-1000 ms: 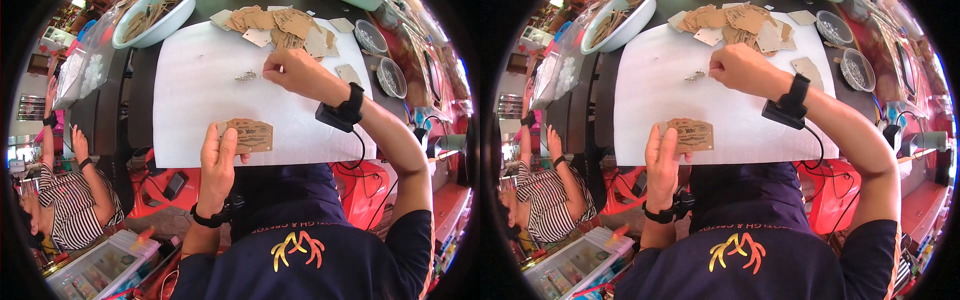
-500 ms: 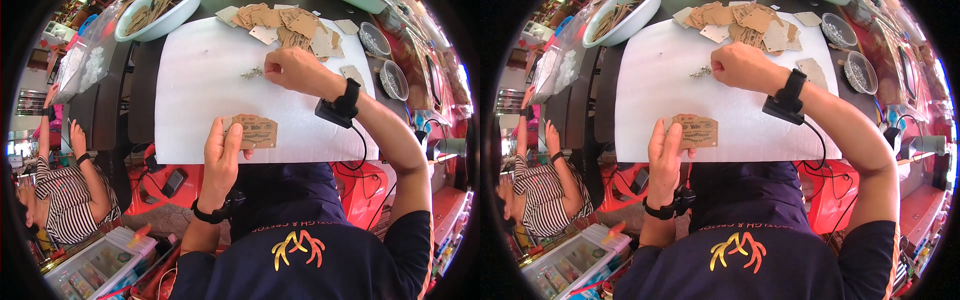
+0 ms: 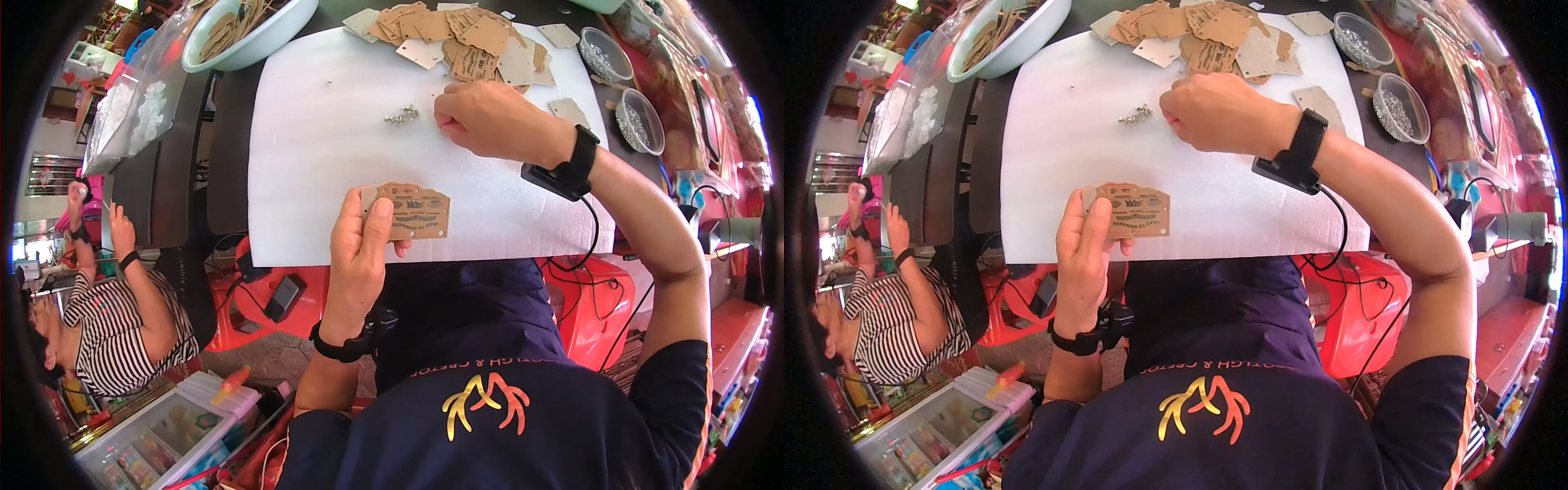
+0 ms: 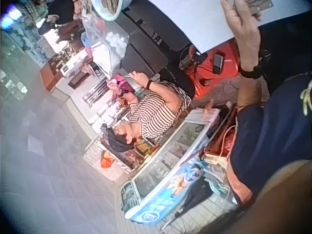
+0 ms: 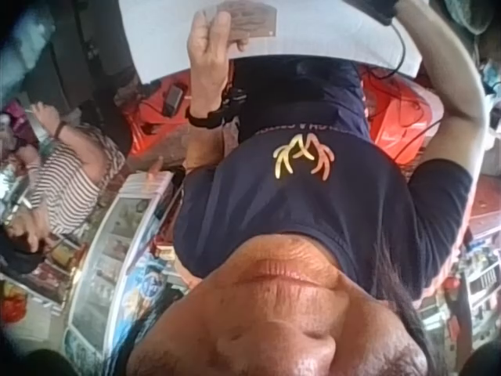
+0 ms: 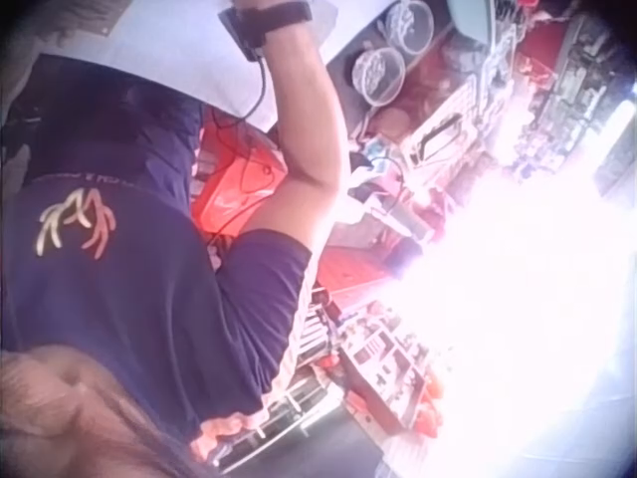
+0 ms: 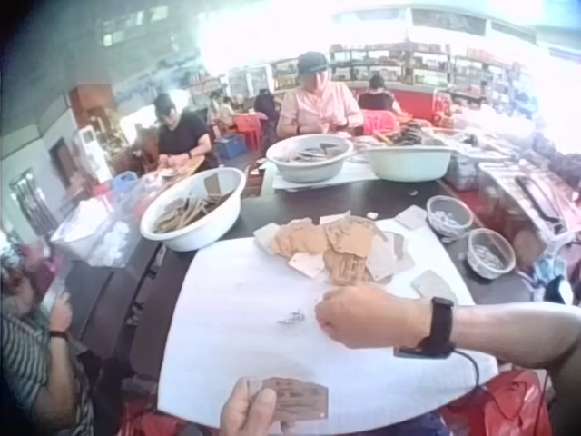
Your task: Assembling small metal components onto cardboard shoe tags by hand.
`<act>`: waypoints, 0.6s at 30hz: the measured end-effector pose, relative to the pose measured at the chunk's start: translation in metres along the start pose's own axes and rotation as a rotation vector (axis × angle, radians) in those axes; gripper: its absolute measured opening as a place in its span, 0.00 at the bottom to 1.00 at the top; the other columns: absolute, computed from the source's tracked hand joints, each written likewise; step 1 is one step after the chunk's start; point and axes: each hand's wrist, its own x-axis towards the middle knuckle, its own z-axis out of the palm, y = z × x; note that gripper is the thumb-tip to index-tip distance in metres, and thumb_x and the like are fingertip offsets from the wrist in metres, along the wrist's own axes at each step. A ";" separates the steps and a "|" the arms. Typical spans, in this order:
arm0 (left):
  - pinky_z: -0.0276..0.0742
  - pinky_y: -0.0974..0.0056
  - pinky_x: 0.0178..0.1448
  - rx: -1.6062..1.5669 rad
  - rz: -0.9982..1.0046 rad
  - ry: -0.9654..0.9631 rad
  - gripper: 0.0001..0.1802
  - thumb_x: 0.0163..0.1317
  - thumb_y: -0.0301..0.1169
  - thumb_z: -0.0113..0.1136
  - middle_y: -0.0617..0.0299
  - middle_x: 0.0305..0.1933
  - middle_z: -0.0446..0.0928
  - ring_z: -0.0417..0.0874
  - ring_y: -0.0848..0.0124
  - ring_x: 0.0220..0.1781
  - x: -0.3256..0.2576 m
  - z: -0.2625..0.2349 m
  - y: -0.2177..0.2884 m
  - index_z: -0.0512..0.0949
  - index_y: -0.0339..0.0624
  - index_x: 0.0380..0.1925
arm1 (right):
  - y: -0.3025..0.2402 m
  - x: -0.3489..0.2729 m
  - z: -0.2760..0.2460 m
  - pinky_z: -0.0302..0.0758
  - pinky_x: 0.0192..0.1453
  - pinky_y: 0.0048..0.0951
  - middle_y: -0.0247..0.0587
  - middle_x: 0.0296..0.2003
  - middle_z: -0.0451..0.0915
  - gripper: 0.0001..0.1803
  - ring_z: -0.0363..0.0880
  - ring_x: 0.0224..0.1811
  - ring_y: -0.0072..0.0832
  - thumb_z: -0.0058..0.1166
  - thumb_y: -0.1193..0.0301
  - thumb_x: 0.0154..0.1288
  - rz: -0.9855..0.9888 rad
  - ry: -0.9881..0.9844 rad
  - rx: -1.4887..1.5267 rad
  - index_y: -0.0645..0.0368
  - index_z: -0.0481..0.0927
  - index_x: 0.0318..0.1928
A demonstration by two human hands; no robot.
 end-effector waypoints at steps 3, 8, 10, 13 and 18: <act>0.69 0.70 0.35 -0.002 0.003 0.011 0.13 0.76 0.36 0.46 0.60 0.40 0.79 0.74 0.77 0.33 0.000 0.002 0.001 0.71 0.38 0.49 | -0.008 -0.003 0.000 0.77 0.36 0.44 0.47 0.29 0.81 0.05 0.81 0.30 0.47 0.52 0.75 0.58 -0.042 0.034 -0.119 0.62 0.78 0.29; 0.69 0.71 0.34 0.006 -0.002 0.016 0.13 0.75 0.36 0.46 0.60 0.40 0.79 0.74 0.77 0.32 0.000 0.004 0.002 0.72 0.38 0.49 | -0.010 -0.006 0.000 0.78 0.36 0.43 0.47 0.29 0.81 0.04 0.81 0.30 0.46 0.52 0.75 0.58 -0.066 0.039 -0.081 0.62 0.79 0.29; 0.69 0.71 0.34 0.014 -0.003 0.012 0.13 0.75 0.36 0.47 0.60 0.39 0.79 0.74 0.77 0.32 0.000 0.005 0.002 0.72 0.38 0.49 | -0.010 -0.004 0.000 0.78 0.36 0.42 0.47 0.28 0.81 0.05 0.81 0.31 0.46 0.53 0.74 0.57 0.001 0.018 0.009 0.62 0.79 0.29; 0.69 0.71 0.34 0.022 -0.010 0.017 0.13 0.75 0.36 0.47 0.59 0.39 0.79 0.74 0.77 0.31 0.000 0.006 0.002 0.72 0.38 0.49 | -0.009 0.001 -0.007 0.77 0.36 0.43 0.47 0.27 0.81 0.05 0.81 0.32 0.46 0.53 0.73 0.57 0.134 -0.122 0.136 0.63 0.79 0.28; 0.69 0.70 0.34 0.018 -0.009 0.006 0.13 0.75 0.36 0.47 0.59 0.40 0.80 0.74 0.76 0.32 -0.001 0.007 0.002 0.71 0.38 0.49 | -0.012 0.001 -0.014 0.77 0.38 0.43 0.48 0.26 0.81 0.06 0.81 0.32 0.46 0.53 0.73 0.57 0.170 -0.121 0.116 0.63 0.79 0.28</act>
